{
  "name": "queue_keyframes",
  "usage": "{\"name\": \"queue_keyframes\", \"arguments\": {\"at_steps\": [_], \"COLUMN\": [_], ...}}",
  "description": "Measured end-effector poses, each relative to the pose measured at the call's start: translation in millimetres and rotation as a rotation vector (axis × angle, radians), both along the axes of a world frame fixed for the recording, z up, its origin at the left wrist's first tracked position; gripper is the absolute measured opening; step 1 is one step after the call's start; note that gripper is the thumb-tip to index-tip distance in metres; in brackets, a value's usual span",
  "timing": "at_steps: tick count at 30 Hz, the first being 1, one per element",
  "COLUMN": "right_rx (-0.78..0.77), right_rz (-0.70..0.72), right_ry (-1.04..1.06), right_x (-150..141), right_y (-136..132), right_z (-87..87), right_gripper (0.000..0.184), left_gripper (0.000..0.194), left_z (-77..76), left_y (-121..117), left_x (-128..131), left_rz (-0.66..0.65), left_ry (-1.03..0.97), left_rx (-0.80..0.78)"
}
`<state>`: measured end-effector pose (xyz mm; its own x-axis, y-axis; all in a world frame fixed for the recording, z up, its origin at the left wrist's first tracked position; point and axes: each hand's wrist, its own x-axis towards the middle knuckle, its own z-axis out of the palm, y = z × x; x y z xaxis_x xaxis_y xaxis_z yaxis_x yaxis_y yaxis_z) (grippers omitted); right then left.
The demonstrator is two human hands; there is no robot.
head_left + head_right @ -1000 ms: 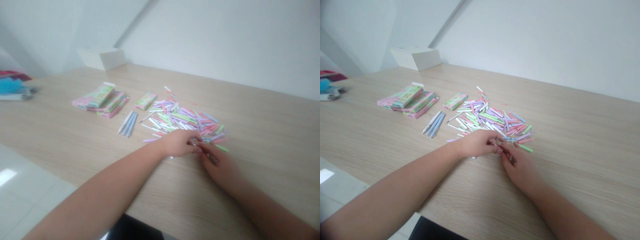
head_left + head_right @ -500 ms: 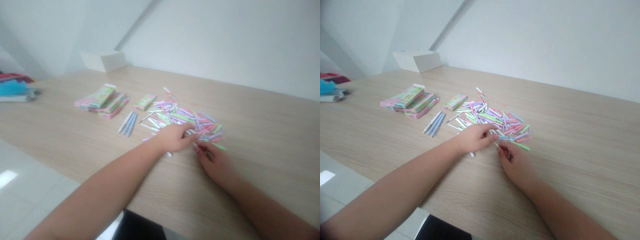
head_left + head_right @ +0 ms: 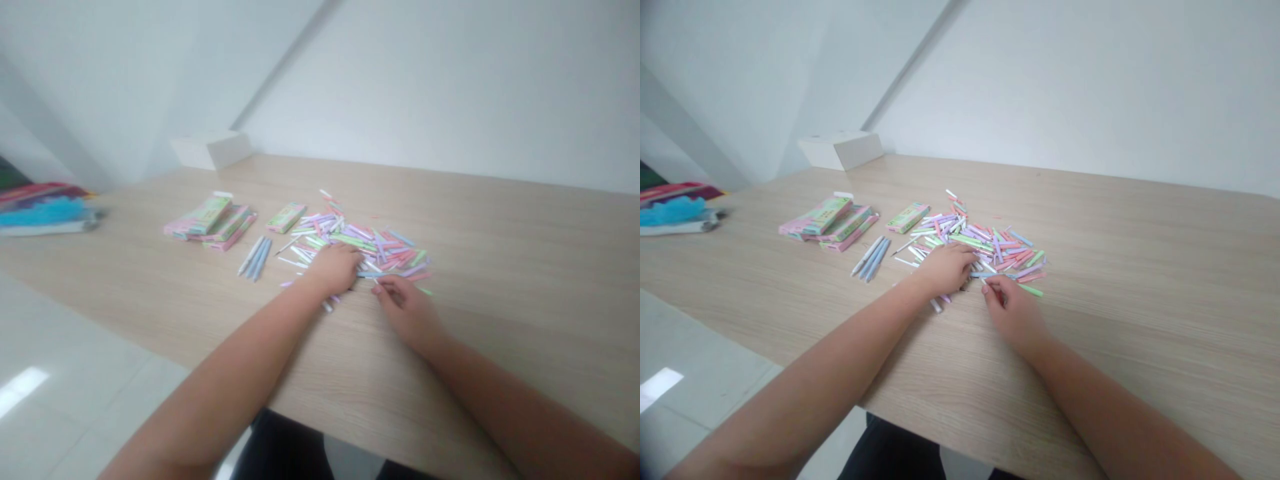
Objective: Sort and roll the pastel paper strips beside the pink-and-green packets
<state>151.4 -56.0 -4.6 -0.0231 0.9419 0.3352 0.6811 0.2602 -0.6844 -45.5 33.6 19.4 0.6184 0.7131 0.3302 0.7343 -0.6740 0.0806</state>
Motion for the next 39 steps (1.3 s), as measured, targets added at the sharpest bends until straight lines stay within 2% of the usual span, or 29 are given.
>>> {"name": "queue_keyframes", "arguments": {"at_steps": [4,8,13,18,22,25,29,33,39], "right_rx": [-0.009,0.003,0.010,-0.014,-0.029,-0.033,-0.035,-0.038,-0.042], "right_rz": [0.045,0.072,0.140,0.133,0.121,0.088,0.040,0.041,0.029], "right_ry": [0.010,-0.026,-0.042,-0.039,-0.036,-0.031,-0.007,0.056,0.114], "right_x": [-0.5,-0.7,-2.1,-3.4,-3.4,-2.7,-0.7,0.5,0.9], "right_y": [1.0,0.1,-1.9,-3.6,-5.9,-6.8,-6.3,-6.7,-9.4], "right_z": [-0.9,-0.9,0.8,2.0,2.6,2.2,0.6,-0.7,3.0], "right_gripper": [0.021,0.023,0.024,0.022,0.023,0.022,0.023,0.023,0.019], "left_gripper": [0.028,0.026,0.023,0.021,0.025,0.028,0.044,0.043,0.040], "left_z": [7.4,12.6,8.8,0.4,4.9,9.8,10.4,8.6,10.3], "left_y": [-3.8,0.5,4.4,5.9,4.4,0.9,-2.7,-4.2,-5.8], "left_x": [12.0,17.5,18.3,15.9,11.7,9.7,12.7,18.9,21.2], "left_rz": [0.047,0.065,0.048,-0.006,-0.018,-0.004,-0.016,-0.033,0.006], "left_ry": [0.111,0.153,0.118,-0.026,-0.278,-0.566,-0.869,-0.978,-0.994], "left_rx": [-0.037,-0.143,-0.140,-0.053,-0.053,-0.179,-0.452,-0.645,-0.667]}}
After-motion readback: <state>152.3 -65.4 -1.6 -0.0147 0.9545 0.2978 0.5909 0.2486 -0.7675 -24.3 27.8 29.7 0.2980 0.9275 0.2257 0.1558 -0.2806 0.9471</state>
